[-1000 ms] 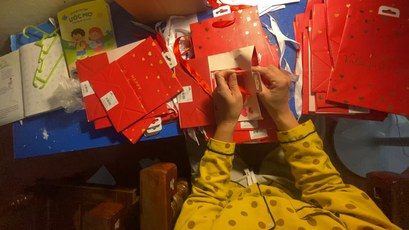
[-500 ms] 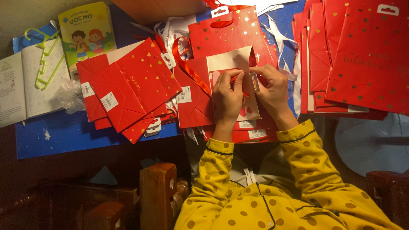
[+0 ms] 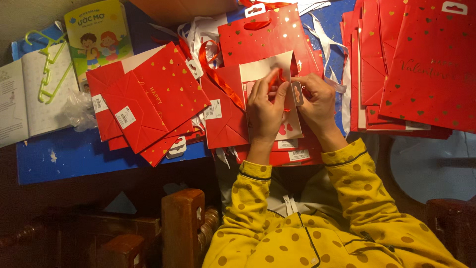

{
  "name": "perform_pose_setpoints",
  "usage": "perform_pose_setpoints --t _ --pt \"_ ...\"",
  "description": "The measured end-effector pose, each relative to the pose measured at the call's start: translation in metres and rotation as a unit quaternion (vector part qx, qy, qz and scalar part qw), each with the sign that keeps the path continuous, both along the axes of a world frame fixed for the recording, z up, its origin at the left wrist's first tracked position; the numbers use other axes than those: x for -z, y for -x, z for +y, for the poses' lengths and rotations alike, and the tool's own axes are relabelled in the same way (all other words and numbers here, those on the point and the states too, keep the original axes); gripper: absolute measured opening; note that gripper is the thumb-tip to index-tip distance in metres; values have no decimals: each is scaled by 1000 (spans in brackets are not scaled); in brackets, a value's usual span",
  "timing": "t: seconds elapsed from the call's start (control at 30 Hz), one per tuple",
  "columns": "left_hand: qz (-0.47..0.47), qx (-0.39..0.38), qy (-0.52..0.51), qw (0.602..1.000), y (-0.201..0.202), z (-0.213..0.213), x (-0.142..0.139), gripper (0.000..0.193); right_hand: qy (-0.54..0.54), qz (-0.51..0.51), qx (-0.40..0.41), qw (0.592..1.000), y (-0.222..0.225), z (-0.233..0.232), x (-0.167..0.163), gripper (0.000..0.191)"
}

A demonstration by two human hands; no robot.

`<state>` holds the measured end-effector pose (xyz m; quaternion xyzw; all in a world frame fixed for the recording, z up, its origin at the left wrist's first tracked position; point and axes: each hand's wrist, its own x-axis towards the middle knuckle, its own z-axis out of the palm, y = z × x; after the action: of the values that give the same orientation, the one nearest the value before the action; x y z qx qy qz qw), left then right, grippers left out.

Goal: The person assembles red Valentine's Day gift bags by threading ribbons through the handle slots and tying them. They handle multiple bags one at a time, folding the handles and securing the ribbons before stacking the finished bags.

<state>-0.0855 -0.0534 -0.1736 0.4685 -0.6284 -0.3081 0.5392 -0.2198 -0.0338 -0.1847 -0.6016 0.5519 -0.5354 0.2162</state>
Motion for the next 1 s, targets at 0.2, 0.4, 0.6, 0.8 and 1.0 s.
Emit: perform_pose_setpoints --t 0.2,0.4,0.6,0.8,1.0 --pt "7 -8 -25 1000 0 0 10 16 10 22 0 1000 -1 0 -2 17" --pt "53 -21 -35 998 -1 2 17 14 5 -4 -6 1000 -2 2 -4 16" --pt "45 -53 61 996 -2 3 3 46 5 -8 -11 1000 -1 1 -1 17" --pt "-200 -78 105 971 1 1 2 37 10 4 -8 1000 0 1 -1 17" --pt "-170 -71 70 980 2 -1 6 15 14 18 0 1000 -1 1 -3 16"
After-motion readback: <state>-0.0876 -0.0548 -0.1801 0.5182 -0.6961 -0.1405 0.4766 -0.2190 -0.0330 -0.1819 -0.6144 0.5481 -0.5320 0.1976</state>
